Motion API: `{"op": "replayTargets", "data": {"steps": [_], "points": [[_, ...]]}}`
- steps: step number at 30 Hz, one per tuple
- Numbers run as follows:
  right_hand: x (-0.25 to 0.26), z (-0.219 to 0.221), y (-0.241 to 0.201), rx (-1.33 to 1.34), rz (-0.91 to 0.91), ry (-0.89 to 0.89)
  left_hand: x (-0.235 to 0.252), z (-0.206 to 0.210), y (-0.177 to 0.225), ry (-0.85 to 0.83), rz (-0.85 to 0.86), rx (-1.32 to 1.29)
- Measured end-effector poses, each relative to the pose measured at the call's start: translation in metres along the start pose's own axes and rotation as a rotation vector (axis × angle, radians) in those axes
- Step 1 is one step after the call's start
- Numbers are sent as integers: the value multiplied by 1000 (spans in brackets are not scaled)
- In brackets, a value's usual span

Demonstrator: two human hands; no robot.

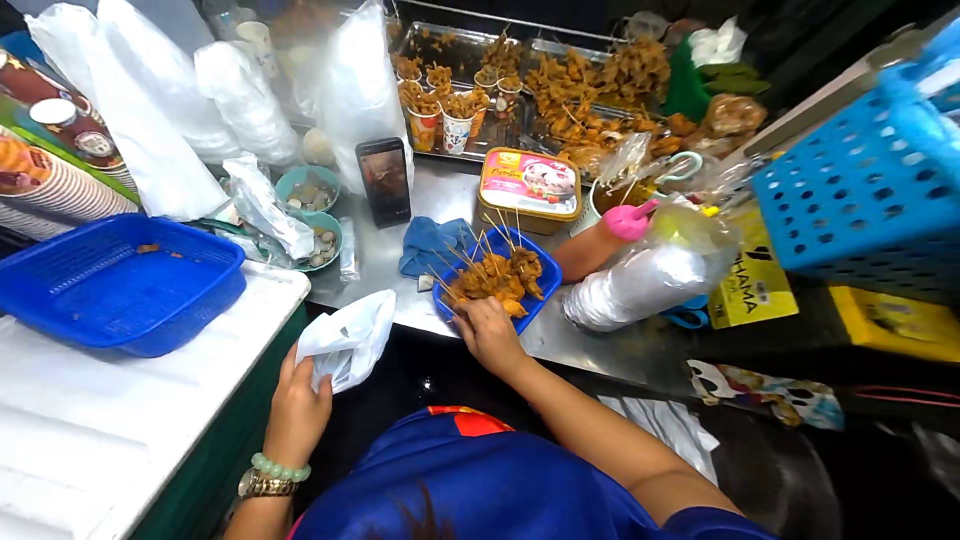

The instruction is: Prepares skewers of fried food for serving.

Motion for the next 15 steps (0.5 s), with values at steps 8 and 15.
{"op": "replayTargets", "data": {"steps": [8, 15], "points": [[14, -43, 36, 120, 120, 78, -2, -5, -4, 40, 20, -12], [11, -10, 24, 15, -40, -365, -1, 2, 0, 18, 29, -15]]}}
Point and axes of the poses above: each hand's wrist, its own x-axis towards the middle knuckle, its own z-axis out of the palm, y = z × x, the point moved 9 cm from there along x, towards the middle knuckle, and after that the axes turned 2 degrees about y, right-handed, at the moved point
